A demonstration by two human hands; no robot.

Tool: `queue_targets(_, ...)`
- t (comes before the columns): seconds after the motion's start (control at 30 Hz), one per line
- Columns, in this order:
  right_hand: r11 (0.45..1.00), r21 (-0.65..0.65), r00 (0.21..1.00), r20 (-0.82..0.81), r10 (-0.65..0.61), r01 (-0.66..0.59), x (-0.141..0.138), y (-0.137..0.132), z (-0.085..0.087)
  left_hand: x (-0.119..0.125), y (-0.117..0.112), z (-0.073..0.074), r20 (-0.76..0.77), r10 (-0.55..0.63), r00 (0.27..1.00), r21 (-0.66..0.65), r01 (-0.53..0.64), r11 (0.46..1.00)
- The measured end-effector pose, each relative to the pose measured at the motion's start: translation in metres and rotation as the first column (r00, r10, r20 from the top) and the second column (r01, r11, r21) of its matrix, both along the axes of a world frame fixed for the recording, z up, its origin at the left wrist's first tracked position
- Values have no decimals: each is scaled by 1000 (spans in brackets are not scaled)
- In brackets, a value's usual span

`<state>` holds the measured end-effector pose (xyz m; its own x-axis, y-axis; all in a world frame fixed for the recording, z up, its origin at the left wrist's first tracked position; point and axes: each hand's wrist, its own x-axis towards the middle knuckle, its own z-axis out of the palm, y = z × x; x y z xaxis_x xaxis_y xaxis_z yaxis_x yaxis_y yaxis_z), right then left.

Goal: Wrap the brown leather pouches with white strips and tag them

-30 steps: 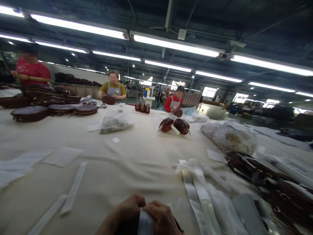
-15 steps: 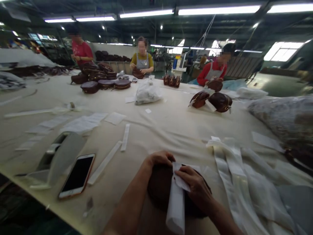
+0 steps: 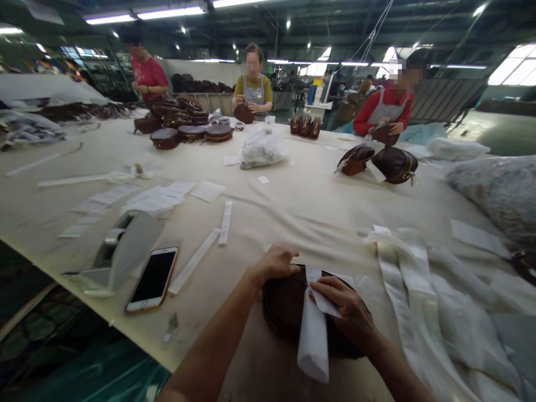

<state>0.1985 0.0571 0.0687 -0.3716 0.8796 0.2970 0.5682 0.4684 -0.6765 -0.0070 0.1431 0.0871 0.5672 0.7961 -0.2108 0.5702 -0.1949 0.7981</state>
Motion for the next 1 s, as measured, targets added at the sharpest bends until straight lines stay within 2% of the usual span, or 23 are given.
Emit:
queue_targets(0.07,1000,-5,1000,4,4,-4,0,0,-2,-14,-30,18,13,-8,1000,97,6,995)
queue_targets(0.1,1000,-12,1000,7,6,-6,1,0,-2,-19,-47,24,32,-59,998,148,54,988)
queue_targets(0.17,1000,-22,1000,12,2,-2,0,1,-3,-25,-80,27,69,-235,970,351,197,915)
queue_targets(0.23,1000,-19,1000,17,-10,11,1,1,-5,-21,-106,18,30,-269,963,520,214,827)
queue_targets(0.3,1000,-5,999,36,-15,15,1,1,-5,-10,-122,4,23,-197,980,663,132,736)
queue_targets(0.4,999,43,996,92,13,-17,2,0,-5,9,-128,-13,25,-122,992,787,55,614)
queue_targets(0.5,986,167,989,146,-9,-15,2,-2,-4,19,-127,-18,25,-100,995,834,35,551)
queue_targets(0.6,948,317,983,176,-52,-7,-1,-3,-1,21,-126,-16,28,-88,996,843,24,537)
queue_targets(0.7,925,374,984,180,2,-71,-3,-6,3,19,-127,-16,21,-82,996,837,28,547)
queue_targets(0.83,926,356,989,127,81,-121,-3,-13,8,17,-127,-18,50,-103,993,833,15,553)
queue_targets(1.0,955,247,980,150,128,-163,-2,-24,13,17,-126,-22,72,-123,990,817,12,576)
